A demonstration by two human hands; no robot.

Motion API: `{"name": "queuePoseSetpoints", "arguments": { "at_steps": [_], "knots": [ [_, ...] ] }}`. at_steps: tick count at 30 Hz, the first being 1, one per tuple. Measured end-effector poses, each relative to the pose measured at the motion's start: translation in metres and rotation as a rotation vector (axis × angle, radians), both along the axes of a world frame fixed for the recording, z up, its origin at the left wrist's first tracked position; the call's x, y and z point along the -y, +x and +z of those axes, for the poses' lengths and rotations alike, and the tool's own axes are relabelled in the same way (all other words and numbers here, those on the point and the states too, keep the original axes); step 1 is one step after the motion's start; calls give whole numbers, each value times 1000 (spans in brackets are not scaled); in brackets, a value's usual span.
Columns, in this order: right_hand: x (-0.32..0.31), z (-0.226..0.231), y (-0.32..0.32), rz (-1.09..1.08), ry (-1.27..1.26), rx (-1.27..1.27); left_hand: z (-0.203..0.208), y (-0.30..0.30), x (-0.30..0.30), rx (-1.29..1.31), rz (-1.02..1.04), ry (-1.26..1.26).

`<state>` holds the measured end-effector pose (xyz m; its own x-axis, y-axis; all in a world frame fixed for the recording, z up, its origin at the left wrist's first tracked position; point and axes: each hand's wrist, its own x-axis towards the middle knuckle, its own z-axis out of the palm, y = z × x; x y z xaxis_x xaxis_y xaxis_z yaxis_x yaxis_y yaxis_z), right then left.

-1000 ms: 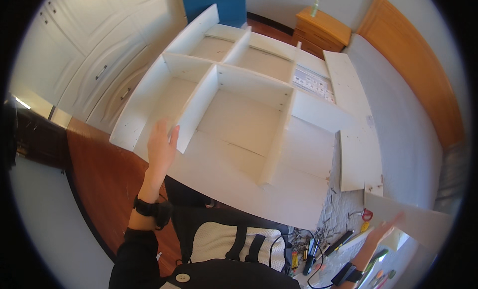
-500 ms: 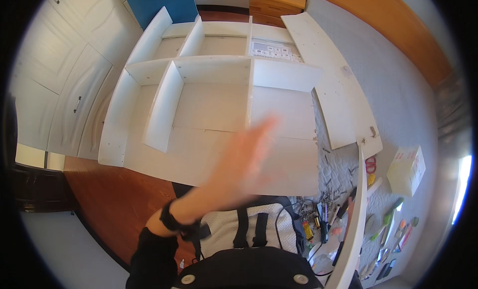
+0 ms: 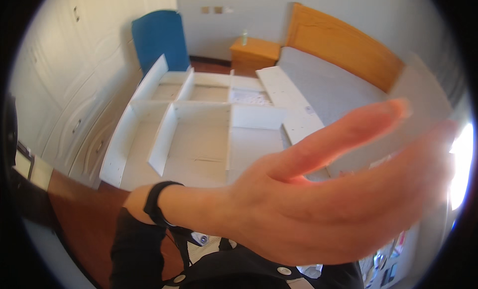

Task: The person disassembles a white wooden shelf unit on a bed. They use a power drill to remove screws from the front panel and then use a manual screwdriver to remove additional screws. Finally, they remove the front panel and other components, placing them on the bed.

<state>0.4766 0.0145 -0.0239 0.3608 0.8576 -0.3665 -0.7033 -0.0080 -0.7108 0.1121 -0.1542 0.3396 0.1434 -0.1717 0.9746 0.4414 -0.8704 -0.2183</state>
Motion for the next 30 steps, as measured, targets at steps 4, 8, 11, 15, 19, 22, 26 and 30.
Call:
{"name": "queuePoseSetpoints", "arguments": {
  "at_steps": [4,8,11,15,19,22,26,30],
  "knots": [
    [-8,-17,3,-19,46,-235,59,23,21,-484,379,238],
    [-6,-28,-5,-4,71,-424,81,55,43,-1176,613,-451],
    [-3,-45,-17,-21,32,-628,55,35,48,-1288,523,-560],
    [4,-72,-47,245,-255,-573,-25,-22,67,-1582,628,-1166],
    [19,-73,-86,83,-399,-549,-112,-89,89,-1251,664,-1622],
    [15,-44,-83,166,-261,-423,-157,-107,106,-1014,624,-1872],
    [-35,6,-31,276,-76,-234,-215,-63,93,-629,405,-1938],
    [-82,6,-3,332,-122,-44,-261,28,46,-401,246,-1882]
  ]
}}
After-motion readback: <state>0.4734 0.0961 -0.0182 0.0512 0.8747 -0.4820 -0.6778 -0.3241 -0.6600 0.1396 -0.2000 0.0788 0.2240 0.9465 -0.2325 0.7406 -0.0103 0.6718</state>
